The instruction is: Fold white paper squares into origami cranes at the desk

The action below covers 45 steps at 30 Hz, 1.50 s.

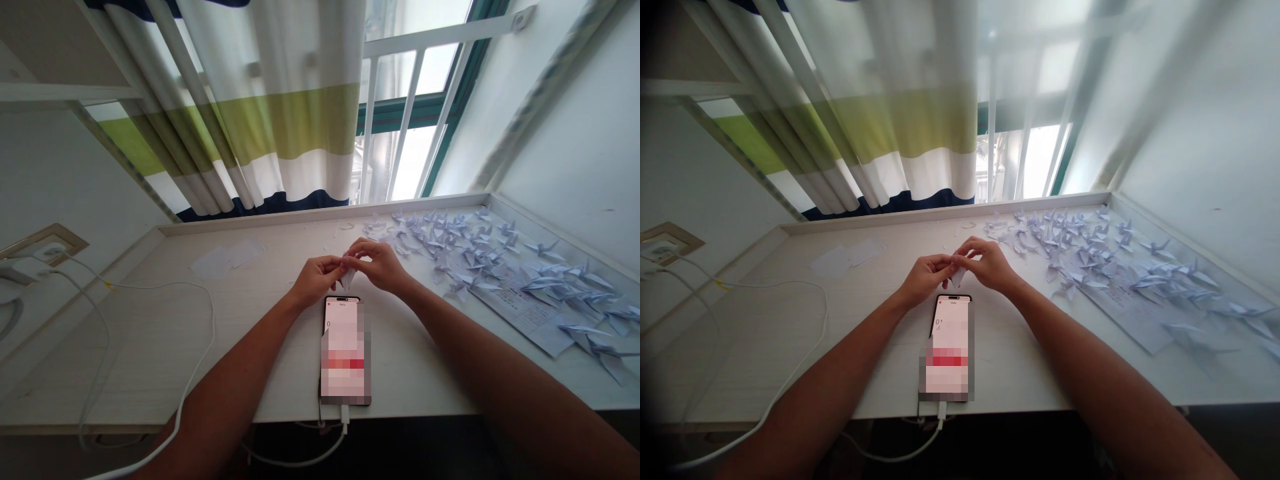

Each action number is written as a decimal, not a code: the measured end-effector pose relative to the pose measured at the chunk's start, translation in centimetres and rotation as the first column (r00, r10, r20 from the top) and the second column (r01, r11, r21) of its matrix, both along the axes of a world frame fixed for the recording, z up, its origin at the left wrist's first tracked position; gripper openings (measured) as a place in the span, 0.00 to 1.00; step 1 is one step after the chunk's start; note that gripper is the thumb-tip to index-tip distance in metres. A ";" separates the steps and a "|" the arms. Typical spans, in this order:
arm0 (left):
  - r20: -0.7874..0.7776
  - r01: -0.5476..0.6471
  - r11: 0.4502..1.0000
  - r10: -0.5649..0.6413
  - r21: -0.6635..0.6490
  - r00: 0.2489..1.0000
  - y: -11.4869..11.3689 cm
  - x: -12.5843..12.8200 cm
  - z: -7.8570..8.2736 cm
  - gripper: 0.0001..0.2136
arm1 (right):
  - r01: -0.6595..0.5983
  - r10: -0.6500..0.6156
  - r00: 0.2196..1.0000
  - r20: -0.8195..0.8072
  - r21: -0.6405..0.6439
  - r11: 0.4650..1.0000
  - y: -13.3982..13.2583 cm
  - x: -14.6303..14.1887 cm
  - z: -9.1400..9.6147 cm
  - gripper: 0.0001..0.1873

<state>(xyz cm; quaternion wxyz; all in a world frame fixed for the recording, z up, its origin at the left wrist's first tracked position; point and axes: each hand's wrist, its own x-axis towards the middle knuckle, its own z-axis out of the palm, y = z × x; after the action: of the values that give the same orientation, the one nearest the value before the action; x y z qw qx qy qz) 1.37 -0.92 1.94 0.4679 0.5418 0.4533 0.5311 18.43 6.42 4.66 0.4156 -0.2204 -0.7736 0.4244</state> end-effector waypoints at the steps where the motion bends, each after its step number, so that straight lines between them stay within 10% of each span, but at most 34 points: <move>1: -0.004 0.011 1.000 -0.011 0.005 1.000 0.0 0.0 0.0 0.19 | 0.000 0.000 1.000 -0.004 -0.010 1.000 0.0 0.0 0.1 0.19; 11: 0.049 0.048 0.999 -0.049 0.015 0.998 -0.4 0.2 0.8 0.16 | -0.155 0.137 0.987 -0.086 -0.279 0.948 -0.3 0.1 0.3 0.18; 45: 0.108 0.025 0.999 -0.020 -0.045 0.994 -1.0 0.7 1.5 0.18 | -0.115 0.108 0.993 -0.038 -0.297 0.948 -0.2 0.4 0.9 0.12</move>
<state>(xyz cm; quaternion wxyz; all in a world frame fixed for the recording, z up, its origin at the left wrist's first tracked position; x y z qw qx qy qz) 2.02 -1.93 3.45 0.5100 0.5065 0.4335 0.5435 18.84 6.17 5.60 0.3612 -0.2320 -0.7075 0.5614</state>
